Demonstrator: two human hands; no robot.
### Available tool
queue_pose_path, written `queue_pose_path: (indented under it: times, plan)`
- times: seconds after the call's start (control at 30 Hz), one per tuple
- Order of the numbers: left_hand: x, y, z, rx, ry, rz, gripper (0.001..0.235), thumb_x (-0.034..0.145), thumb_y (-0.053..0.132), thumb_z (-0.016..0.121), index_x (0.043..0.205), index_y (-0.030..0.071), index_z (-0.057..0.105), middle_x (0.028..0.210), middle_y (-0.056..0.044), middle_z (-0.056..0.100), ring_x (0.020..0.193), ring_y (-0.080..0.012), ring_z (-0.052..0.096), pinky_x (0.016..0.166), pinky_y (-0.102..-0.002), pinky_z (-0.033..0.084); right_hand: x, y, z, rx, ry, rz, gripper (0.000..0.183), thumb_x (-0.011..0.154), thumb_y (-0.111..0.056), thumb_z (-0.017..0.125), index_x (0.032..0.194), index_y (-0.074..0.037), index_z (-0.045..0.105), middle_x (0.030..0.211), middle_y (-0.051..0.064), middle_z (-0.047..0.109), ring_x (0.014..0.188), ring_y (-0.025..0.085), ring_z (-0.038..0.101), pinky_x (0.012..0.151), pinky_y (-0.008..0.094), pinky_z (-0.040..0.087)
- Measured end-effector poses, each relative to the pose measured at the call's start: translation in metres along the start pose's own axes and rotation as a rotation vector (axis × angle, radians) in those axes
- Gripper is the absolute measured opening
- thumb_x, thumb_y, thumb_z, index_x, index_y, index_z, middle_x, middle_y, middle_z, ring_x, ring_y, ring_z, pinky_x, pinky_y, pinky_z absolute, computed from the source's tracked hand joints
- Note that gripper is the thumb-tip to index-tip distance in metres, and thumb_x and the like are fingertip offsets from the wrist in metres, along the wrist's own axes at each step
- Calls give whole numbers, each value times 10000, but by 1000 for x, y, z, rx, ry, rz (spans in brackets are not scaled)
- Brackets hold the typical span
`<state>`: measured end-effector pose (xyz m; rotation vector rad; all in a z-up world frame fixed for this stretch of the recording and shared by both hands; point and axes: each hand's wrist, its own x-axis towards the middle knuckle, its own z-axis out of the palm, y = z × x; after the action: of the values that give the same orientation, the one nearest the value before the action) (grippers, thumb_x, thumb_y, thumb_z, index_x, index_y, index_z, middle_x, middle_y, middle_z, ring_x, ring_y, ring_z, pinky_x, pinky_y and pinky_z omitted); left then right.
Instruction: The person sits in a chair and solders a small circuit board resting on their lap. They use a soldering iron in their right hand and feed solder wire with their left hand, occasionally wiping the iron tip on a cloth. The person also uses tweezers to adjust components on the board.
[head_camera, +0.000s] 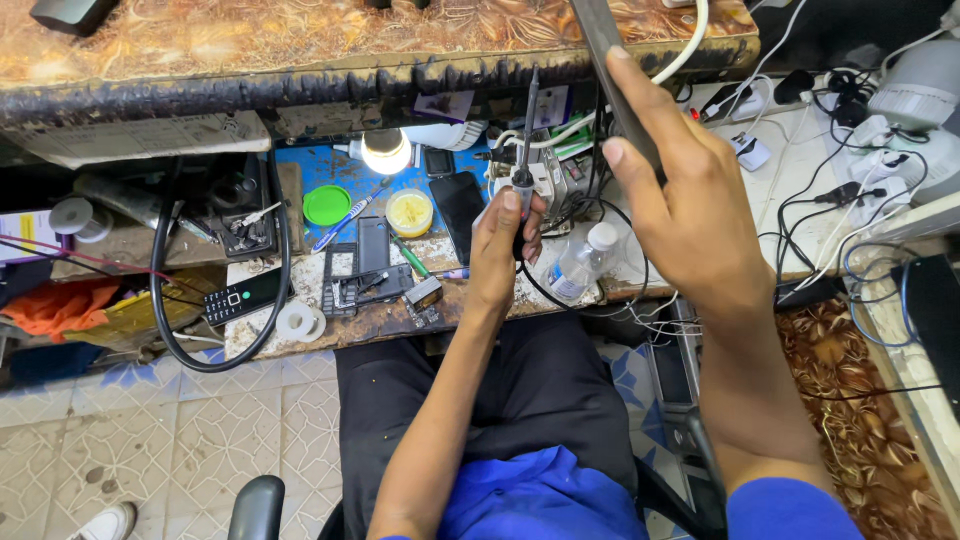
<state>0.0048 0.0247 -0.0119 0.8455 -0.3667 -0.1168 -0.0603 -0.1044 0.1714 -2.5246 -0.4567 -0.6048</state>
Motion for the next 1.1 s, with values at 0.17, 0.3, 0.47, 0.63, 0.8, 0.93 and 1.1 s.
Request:
queue_pose_path:
  times: [0.17, 0.3, 0.47, 0.63, 0.8, 0.93, 1.1]
  plan:
    - [-16, 22, 15, 294, 105, 66, 281, 1010, 364, 574, 926, 105, 503, 633, -2, 479, 521, -80, 473, 571, -231, 394, -50, -6, 5, 46, 25, 18, 512, 1102, -86, 517, 1594, 1, 405, 1495, 263, 611, 1287, 383, 641, 1067, 413, 460]
    - [-23, 25, 20, 441, 238, 103, 282, 952, 302, 676, 912, 125, 461, 729, 8, 491, 545, -86, 509, 537, -247, 421, -89, -6, 16, -2, 61, 60, 496, 1083, -86, 547, 1563, 19, 478, 1059, 161, 648, 790, 263, 562, 796, 357, 463]
    - [-29, 37, 29, 563, 242, 152, 254, 955, 227, 688, 914, 106, 469, 775, -27, 537, 492, -132, 585, 573, -272, 476, -115, -2, 18, -56, 52, 61, 488, 1071, -92, 602, 1548, -25, 524, 920, 92, 586, 735, 242, 530, 772, 347, 461]
    - [-34, 30, 24, 777, 246, 321, 200, 973, 234, 658, 959, 78, 533, 865, -48, 567, 793, -192, 579, 768, -341, 494, -121, 8, 13, -39, 24, 86, 498, 1054, -85, 620, 1544, -54, 535, 876, 75, 552, 743, 227, 527, 789, 341, 467]
    - [-48, 30, 21, 940, 237, 467, 148, 990, 130, 630, 997, 17, 535, 893, -111, 544, 814, -282, 583, 751, -393, 476, -101, 25, -2, -50, 58, 185, 561, 1034, -75, 671, 1582, -58, 549, 1105, 147, 688, 859, 241, 601, 814, 356, 443]
    - [-60, 29, 12, 864, 358, 387, 169, 954, 191, 702, 974, 67, 590, 873, -45, 611, 787, -192, 619, 733, -319, 487, -66, 26, -16, 198, 35, 339, 580, 992, -21, 627, 1554, 23, 492, 1548, 228, 552, 1326, 261, 564, 1165, 296, 390]
    - [-82, 17, -10, 804, 396, 155, 263, 933, 304, 719, 901, 109, 546, 790, 1, 530, 733, -128, 484, 700, -296, 426, -12, 40, -27, 252, -121, 209, 643, 993, 17, 632, 1607, 95, 456, 1446, 200, 519, 1215, 252, 472, 1019, 362, 384]
